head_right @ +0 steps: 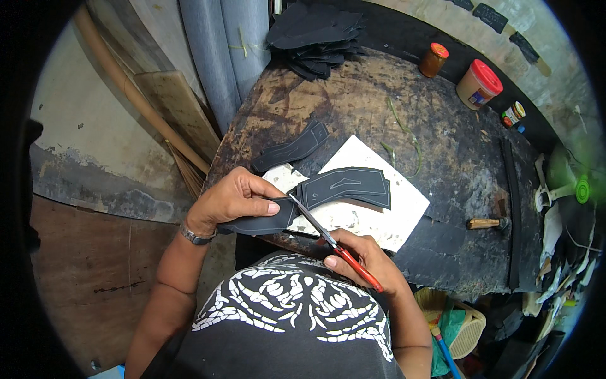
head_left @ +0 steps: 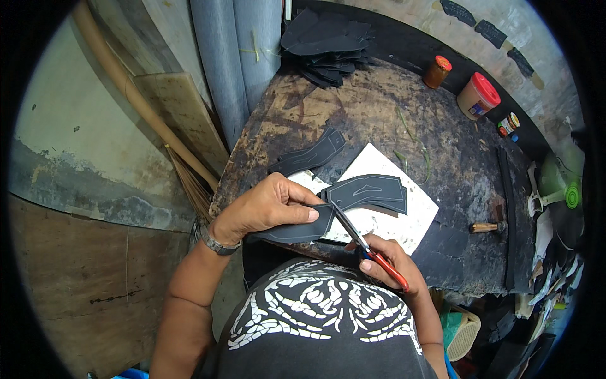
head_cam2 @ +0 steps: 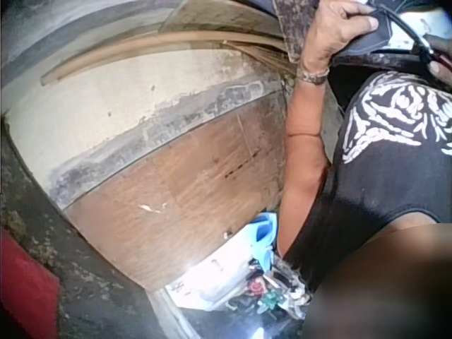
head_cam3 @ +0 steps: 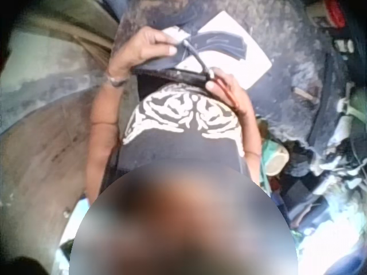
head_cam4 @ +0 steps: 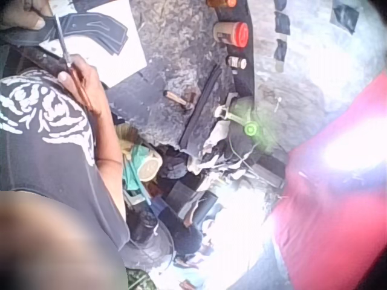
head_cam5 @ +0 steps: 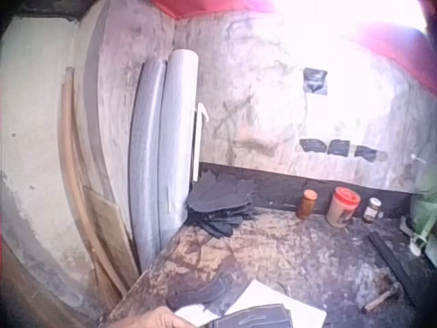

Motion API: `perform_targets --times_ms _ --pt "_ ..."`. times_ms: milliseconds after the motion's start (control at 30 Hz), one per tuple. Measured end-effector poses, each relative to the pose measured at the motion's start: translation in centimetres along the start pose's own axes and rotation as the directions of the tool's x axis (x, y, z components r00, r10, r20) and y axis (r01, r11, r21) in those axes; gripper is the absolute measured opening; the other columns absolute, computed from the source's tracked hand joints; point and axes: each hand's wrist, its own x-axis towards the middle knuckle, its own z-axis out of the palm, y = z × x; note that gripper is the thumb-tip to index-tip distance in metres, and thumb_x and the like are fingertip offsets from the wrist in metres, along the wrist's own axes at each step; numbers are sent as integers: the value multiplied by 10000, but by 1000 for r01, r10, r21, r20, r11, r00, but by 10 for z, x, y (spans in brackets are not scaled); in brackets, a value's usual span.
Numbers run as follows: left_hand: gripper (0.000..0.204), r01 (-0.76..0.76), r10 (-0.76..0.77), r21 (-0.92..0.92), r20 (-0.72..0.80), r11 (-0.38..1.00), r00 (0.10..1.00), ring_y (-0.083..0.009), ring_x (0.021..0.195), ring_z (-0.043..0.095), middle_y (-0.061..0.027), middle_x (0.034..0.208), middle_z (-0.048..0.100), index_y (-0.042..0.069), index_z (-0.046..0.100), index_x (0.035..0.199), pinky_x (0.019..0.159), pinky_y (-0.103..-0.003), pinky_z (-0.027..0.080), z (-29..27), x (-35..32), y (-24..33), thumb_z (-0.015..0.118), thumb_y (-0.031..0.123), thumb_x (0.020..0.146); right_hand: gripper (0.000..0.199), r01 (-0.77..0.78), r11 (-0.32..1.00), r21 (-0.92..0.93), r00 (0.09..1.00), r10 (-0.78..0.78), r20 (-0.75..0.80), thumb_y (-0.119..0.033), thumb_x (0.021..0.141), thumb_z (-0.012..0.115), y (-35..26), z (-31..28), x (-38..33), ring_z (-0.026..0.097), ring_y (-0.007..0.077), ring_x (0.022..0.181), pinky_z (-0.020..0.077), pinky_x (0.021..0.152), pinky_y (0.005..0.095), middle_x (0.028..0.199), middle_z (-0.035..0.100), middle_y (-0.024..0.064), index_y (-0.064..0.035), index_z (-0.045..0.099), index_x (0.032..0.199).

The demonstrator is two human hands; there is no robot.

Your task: The person cuts a green rubber piece using scissors, then sets it aside. They gather several black rubber pieces tied with a rubber band, remove the band, and cut each piece along marked lines using scissors. The cut pieces are placed on the table.

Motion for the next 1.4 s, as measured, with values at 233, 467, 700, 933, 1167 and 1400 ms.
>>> perform_targets --times_ms 233,467,700,933,1167,1400 --pt "289 13 -14 37 26 999 1000 -84 765 649 -113 926 729 -78 692 1091 701 -195 513 -3 -2 -3 726 54 835 348 49 999 3 999 -49 11 -299 901 678 9 0 2 613 147 730 478 683 289 799 674 92 -22 656 1112" --pt "275 31 -34 83 38 996 999 -65 750 625 -78 907 723 -69 686 1105 681 -200 503 -8 -3 -14 694 81 875 270 -16 1000 -22 1000 17 0 -251 888 710 18 2 0 578 131 647 466 624 288 723 650 63 -42 676 1056" --pt "248 17 127 371 -359 928 924 -44 782 598 -1 898 680 -39 668 1087 715 -210 489 -47 19 -17 635 151 931 259 -79 971 225 970 127 -209 -248 896 676 36 -13 -1 489 68 449 380 433 229 578 532 11 -29 651 1033" --pt "586 -97 149 218 -240 971 959 -133 990 595 -100 1142 609 -97 473 1337 871 -240 483 -77 83 -27 732 74 840 316 60 929 365 956 52 -290 -271 895 612 52 -9 -3 436 54 385 315 359 206 550 502 -12 0 628 1055" --pt "756 161 73 628 -330 761 941 -165 961 560 -114 1095 588 -52 446 1394 827 -285 482 -71 91 -39 816 145 764 320 43 912 407 953 85 -290 -276 896 611 51 -12 -3 438 53 388 316 360 203 565 518 -7 -3 630 1062" --pt "748 19 158 443 -359 896 920 -203 1099 594 -173 1263 578 -24 415 1417 940 -302 474 -61 81 -37 772 11 762 298 18 914 406 954 106 -282 -272 900 616 43 -12 1 442 51 394 322 368 204 571 526 -4 -15 642 1048"
